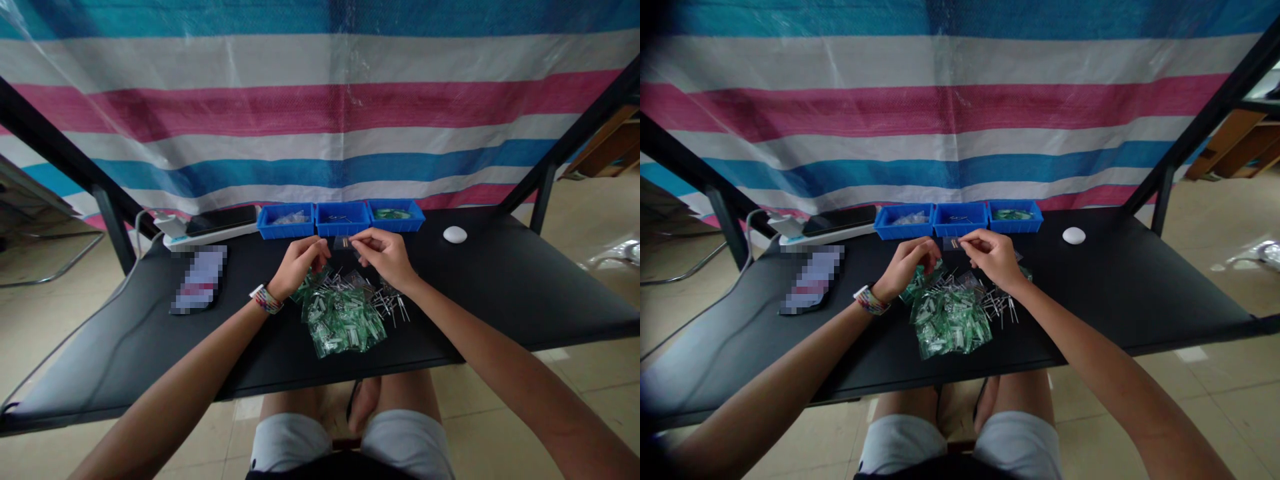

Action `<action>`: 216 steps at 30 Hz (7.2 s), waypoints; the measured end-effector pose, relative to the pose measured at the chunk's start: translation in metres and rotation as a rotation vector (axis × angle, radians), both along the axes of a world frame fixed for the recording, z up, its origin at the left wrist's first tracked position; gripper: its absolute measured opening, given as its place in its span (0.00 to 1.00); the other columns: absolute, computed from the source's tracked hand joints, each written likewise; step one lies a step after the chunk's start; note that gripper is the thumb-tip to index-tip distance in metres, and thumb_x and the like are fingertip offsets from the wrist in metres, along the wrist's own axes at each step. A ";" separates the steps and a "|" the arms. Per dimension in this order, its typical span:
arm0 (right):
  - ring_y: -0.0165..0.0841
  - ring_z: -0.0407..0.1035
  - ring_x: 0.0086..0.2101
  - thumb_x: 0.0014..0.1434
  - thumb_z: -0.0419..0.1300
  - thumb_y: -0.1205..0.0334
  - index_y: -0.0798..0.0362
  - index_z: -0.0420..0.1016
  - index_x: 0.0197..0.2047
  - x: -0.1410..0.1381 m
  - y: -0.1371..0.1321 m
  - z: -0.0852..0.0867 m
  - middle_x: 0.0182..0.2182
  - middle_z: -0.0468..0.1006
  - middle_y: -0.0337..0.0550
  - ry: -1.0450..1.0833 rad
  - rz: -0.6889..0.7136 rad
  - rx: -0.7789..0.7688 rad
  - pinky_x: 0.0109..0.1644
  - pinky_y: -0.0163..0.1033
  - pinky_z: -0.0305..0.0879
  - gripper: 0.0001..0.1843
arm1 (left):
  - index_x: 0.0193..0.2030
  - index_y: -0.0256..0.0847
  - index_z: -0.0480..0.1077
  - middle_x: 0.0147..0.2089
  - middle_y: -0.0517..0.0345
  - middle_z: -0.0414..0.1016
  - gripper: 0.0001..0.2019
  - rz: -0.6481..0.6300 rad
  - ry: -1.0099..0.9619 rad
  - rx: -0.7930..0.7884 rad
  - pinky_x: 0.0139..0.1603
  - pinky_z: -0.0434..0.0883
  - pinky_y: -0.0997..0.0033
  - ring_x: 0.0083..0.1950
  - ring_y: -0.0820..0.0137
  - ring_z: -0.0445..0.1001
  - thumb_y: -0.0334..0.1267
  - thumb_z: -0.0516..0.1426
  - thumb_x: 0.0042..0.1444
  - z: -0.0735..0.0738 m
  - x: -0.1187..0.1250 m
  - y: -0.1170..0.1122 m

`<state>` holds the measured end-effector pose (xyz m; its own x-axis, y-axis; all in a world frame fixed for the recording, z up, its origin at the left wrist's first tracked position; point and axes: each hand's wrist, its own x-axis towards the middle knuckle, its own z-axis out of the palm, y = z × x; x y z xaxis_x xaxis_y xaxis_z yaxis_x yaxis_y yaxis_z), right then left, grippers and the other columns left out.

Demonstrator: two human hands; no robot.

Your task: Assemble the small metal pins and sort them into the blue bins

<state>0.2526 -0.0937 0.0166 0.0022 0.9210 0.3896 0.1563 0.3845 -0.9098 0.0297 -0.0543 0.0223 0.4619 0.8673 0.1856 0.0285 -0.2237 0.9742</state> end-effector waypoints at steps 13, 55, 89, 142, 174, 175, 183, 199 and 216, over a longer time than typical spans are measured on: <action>0.32 0.75 0.27 0.68 0.63 0.53 0.47 0.83 0.56 -0.002 -0.007 0.001 0.42 0.85 0.45 -0.158 -0.008 0.106 0.32 0.41 0.73 0.17 | 0.35 0.36 0.76 0.34 0.52 0.82 0.18 -0.048 -0.038 -0.096 0.29 0.74 0.75 0.29 0.71 0.80 0.52 0.66 0.59 0.000 0.005 0.000; 0.29 0.71 0.26 0.55 0.73 0.48 0.50 0.77 0.49 -0.002 0.005 -0.001 0.34 0.76 0.37 0.235 0.208 -0.303 0.27 0.37 0.73 0.22 | 0.39 0.37 0.76 0.33 0.54 0.81 0.18 -0.053 0.032 0.033 0.28 0.73 0.75 0.27 0.73 0.76 0.53 0.61 0.65 -0.004 0.008 -0.007; 0.46 0.73 0.44 0.62 0.70 0.62 0.50 0.83 0.41 0.031 0.010 -0.001 0.40 0.83 0.47 -1.102 -0.026 0.176 0.50 0.50 0.68 0.04 | 0.53 0.33 0.76 0.50 0.44 0.84 0.13 0.369 -0.347 -0.288 0.36 0.78 0.72 0.34 0.71 0.83 0.37 0.61 0.64 0.009 -0.033 0.040; 0.36 0.81 0.32 0.51 0.75 0.61 0.52 0.78 0.44 -0.003 0.007 -0.010 0.33 0.82 0.38 0.106 0.280 -0.306 0.42 0.45 0.81 0.18 | 0.41 0.37 0.74 0.35 0.57 0.78 0.13 -0.143 -0.027 -0.003 0.35 0.73 0.74 0.33 0.73 0.76 0.37 0.70 0.53 -0.011 0.009 -0.001; 0.35 0.79 0.26 0.62 0.71 0.50 0.52 0.79 0.41 -0.007 0.001 -0.010 0.33 0.84 0.43 0.017 0.113 -0.049 0.33 0.43 0.78 0.14 | 0.33 0.39 0.72 0.27 0.59 0.75 0.13 -0.101 0.037 0.036 0.32 0.70 0.73 0.29 0.71 0.74 0.46 0.60 0.63 -0.002 0.008 -0.007; 0.35 0.79 0.27 0.65 0.69 0.52 0.51 0.79 0.42 -0.007 -0.002 -0.010 0.34 0.84 0.44 -0.064 0.064 0.033 0.33 0.43 0.77 0.11 | 0.33 0.39 0.72 0.26 0.58 0.74 0.15 -0.089 0.043 0.017 0.30 0.69 0.73 0.27 0.71 0.73 0.48 0.59 0.64 -0.002 0.008 -0.007; 0.36 0.82 0.43 0.72 0.61 0.70 0.48 0.79 0.53 0.005 -0.010 -0.003 0.46 0.86 0.45 -0.727 -0.090 0.758 0.45 0.41 0.78 0.11 | 0.30 0.34 0.77 0.26 0.50 0.78 0.29 -0.162 -0.051 -0.238 0.28 0.71 0.73 0.25 0.70 0.76 0.61 0.56 0.65 -0.001 0.008 -0.007; 0.34 0.78 0.26 0.67 0.63 0.49 0.50 0.75 0.52 -0.003 0.003 -0.007 0.33 0.80 0.40 0.235 0.208 -0.350 0.29 0.40 0.80 0.16 | 0.38 0.38 0.75 0.31 0.55 0.80 0.17 0.026 -0.043 0.100 0.33 0.75 0.73 0.31 0.68 0.81 0.51 0.62 0.66 -0.007 0.009 -0.006; 0.30 0.78 0.27 0.52 0.77 0.63 0.52 0.78 0.43 0.000 0.006 -0.002 0.30 0.82 0.37 0.522 0.235 -0.569 0.32 0.34 0.81 0.17 | 0.61 0.45 0.78 0.52 0.49 0.79 0.15 0.156 0.235 0.673 0.40 0.77 0.70 0.39 0.71 0.78 0.40 0.60 0.70 -0.008 0.008 -0.013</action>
